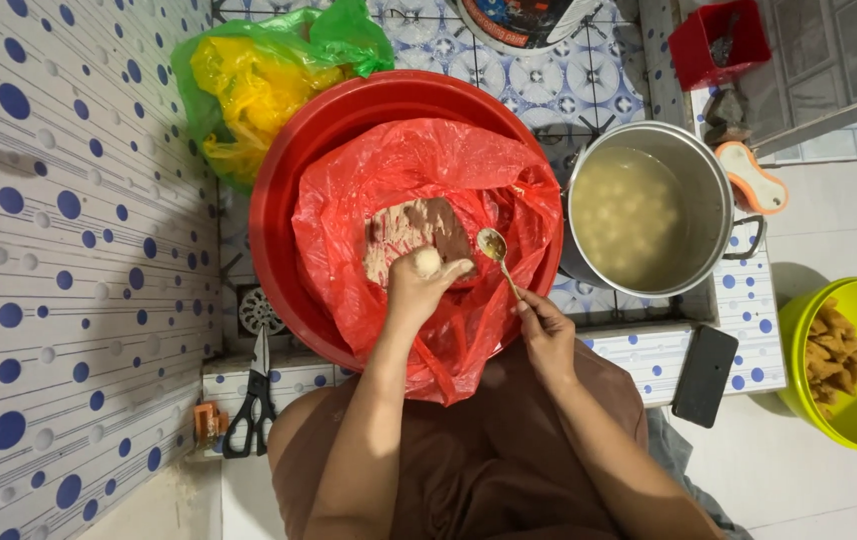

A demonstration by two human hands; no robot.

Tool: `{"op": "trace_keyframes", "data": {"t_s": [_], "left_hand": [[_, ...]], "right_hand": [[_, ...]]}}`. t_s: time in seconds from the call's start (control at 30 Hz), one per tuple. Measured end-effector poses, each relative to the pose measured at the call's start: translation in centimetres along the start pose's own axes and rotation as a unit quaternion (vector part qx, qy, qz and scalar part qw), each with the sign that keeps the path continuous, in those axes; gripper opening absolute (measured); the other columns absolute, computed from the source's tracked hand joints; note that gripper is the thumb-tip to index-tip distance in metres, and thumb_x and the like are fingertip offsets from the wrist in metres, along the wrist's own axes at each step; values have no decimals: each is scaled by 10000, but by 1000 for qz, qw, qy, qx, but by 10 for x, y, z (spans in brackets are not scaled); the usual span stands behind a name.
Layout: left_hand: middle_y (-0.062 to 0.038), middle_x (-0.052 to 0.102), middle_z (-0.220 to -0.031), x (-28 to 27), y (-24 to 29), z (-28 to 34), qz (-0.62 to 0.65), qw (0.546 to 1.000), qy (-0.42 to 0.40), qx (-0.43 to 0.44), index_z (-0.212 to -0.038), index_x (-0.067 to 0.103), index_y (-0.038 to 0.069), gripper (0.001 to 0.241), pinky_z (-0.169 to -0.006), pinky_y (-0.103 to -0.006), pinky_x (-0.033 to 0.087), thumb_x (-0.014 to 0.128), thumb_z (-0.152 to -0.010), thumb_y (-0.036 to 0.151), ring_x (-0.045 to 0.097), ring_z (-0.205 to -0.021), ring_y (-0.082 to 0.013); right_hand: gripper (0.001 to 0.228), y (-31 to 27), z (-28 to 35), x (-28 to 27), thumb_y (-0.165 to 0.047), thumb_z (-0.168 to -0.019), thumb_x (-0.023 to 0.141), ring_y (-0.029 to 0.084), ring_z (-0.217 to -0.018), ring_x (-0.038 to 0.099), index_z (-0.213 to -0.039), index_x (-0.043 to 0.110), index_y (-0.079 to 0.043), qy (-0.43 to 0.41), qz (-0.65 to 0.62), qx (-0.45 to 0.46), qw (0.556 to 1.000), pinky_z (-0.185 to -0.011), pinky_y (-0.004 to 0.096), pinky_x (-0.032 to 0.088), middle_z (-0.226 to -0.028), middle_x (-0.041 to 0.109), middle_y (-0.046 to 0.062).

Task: A person forms meatballs by squeezing meat paste through their hand and scooping it into a pot of water with a spoon.

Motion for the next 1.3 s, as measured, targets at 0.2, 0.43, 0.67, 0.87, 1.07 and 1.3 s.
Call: {"op": "trace_keyframes", "data": {"t_s": [0.2, 0.43, 0.67, 0.87, 1.07, 1.3], "left_hand": [[-27, 623, -579, 5, -6, -6, 69, 996, -38, -40, -747, 703, 112, 451, -527, -218, 443, 520, -1057, 384, 553, -557, -88], [-55, 682, -721, -2, 32, 9, 115, 993, -27, -28, -942, 760, 23, 357, -620, -211, 541, 961, -653, 82, 591, -649, -60], [6, 579, -517, 1, -17, -2, -32, 999, 7, -18, -651, 665, 93, 246, -485, -222, 422, 910, -667, 107, 509, -499, -69], [2, 544, -574, 2, 7, -2, 54, 998, -27, 12, -711, 644, 103, 246, -543, -223, 411, 881, -742, 166, 501, -593, -70], [-21, 642, -669, -5, 28, 5, 120, 992, -23, -13, -823, 725, 114, 100, -622, -222, 502, 818, -796, 141, 576, -644, -58], [-40, 702, -710, -4, -2, 0, 44, 997, 6, -67, -845, 740, 50, 257, -661, -277, 578, 916, -659, 24, 649, -674, -104]], "right_hand": [[229, 1, -2, 0, -17, -969, 649, 58, -506, 500, -1165, 766, -34, -1, 5, 1, 1000, -448, 198, 439, -770, 711, 80], [233, -1, -3, 1, -19, -972, 644, 49, -507, 494, -1173, 761, -31, -1, 9, -8, 1000, -450, 195, 436, -763, 697, 71], [225, -2, -1, 0, -17, -964, 655, 58, -521, 495, -1159, 767, -29, 4, 7, -5, 1000, -459, 195, 434, -769, 705, 77], [231, -2, -2, 1, -18, -967, 650, 63, -520, 501, -1166, 765, -30, 1, 11, -6, 1000, -467, 201, 441, -771, 704, 78], [231, -3, -2, 0, -23, -970, 646, 58, -520, 505, -1166, 768, -38, -3, 21, -4, 1000, -465, 207, 449, -768, 698, 70], [231, -1, -2, 1, -19, -970, 647, 63, -516, 505, -1170, 762, -28, -2, 15, -4, 1000, -467, 207, 449, -768, 700, 74]]}}
Point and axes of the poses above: each hand's wrist, its own z-axis away from the middle knuckle, its own x-axis out of the palm, y = z × x, the point moved 5 cm from there along -z, towards the middle knuckle
